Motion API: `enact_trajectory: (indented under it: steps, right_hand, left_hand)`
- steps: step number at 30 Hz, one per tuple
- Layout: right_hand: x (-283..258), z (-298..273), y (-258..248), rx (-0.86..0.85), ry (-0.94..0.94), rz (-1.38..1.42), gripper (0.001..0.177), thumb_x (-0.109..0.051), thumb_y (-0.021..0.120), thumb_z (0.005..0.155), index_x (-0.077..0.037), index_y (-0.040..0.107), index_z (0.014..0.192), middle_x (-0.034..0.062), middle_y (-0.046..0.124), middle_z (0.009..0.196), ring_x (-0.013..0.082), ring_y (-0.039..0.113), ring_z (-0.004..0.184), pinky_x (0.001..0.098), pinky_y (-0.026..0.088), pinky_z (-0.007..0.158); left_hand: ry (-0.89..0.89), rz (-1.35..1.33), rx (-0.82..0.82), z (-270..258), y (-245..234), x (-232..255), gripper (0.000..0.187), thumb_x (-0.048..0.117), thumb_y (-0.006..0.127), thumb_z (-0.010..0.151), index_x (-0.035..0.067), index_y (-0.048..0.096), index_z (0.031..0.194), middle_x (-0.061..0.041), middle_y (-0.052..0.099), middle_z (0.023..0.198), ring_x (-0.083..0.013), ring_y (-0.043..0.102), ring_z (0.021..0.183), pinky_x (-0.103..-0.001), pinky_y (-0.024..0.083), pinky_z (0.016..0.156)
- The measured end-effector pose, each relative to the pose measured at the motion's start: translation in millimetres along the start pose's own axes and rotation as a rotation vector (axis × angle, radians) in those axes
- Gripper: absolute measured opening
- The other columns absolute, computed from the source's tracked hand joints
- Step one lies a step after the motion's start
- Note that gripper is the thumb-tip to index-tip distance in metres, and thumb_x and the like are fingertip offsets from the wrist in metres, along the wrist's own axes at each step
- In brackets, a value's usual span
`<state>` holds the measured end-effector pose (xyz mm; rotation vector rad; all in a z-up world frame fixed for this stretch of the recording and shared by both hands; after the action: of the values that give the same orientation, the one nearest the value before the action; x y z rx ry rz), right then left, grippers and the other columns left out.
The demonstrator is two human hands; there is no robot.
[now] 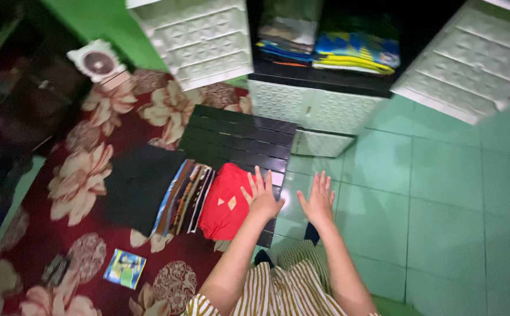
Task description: The person takes folded shirts and shorts from a cabinet and places them on a small table. They handle each item one at a time, stacking them neatly on the table.
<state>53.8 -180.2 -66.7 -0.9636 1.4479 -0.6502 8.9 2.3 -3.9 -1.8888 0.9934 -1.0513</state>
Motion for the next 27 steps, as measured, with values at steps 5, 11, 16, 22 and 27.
enact_trajectory:
  steps: [5,11,16,22,27]
  right_hand:
    - [12,-20,-26,0.059,0.109,0.047,0.094,-0.043,0.067,0.091,-0.004,0.018,0.16,0.0155,0.009,0.171,0.0337,0.007,0.158,0.0623,0.015,0.122]
    - [28,-38,-39,0.122,0.162,0.073,0.093,-0.04,0.068,0.091,-0.003,0.018,0.16,0.0165,0.01,0.171,0.0358,0.007,0.158,0.0626,0.016,0.121]
    - [39,-40,-41,0.129,0.207,0.081,0.093,-0.038,0.069,0.09,-0.003,0.018,0.16,0.0162,0.01,0.17,0.0359,0.007,0.158,0.0627,0.014,0.121]
    - [42,-41,-38,0.129,0.212,0.095,0.092,-0.037,0.069,0.091,-0.002,0.018,0.159,0.0165,0.009,0.171,0.0357,0.007,0.158,0.0621,0.014,0.121]
    - [41,-38,-30,0.146,0.17,0.099,0.091,-0.037,0.069,0.091,-0.001,0.02,0.159,0.0177,0.012,0.17,0.0364,0.009,0.157,0.0612,0.015,0.122]
  left_hand:
    - [0.145,0.049,0.031,0,16,25,0.117,0.05,0.079,0.08,0.019,0.005,0.165,-0.016,-0.016,0.17,-0.0439,-0.014,0.156,-0.075,0.007,0.117]
    - [0.236,0.108,0.017,4,30,48,0.115,0.05,0.079,0.08,0.019,0.007,0.164,-0.016,-0.015,0.17,-0.0444,-0.012,0.156,-0.077,0.008,0.115]
    - [0.293,0.144,0.026,7,39,61,0.116,0.05,0.08,0.079,0.019,0.006,0.164,-0.017,-0.014,0.17,-0.0452,-0.011,0.155,-0.077,0.008,0.115]
    - [0.31,0.146,0.015,10,40,67,0.116,0.05,0.08,0.079,0.022,0.004,0.164,-0.016,-0.015,0.169,-0.0446,-0.011,0.155,-0.077,0.007,0.116]
    - [0.308,0.129,0.019,14,47,60,0.114,0.051,0.078,0.082,0.02,0.005,0.164,-0.017,-0.013,0.171,-0.045,-0.01,0.156,-0.075,0.01,0.116]
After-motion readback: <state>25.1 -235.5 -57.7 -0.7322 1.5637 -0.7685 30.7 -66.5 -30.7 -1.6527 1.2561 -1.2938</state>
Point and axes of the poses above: each hand's wrist, its own z-axis towards the middle knuckle, its own y-axis out of the palm, x = y × z, the point moved 1 cm from there along z, towards the middle knuckle
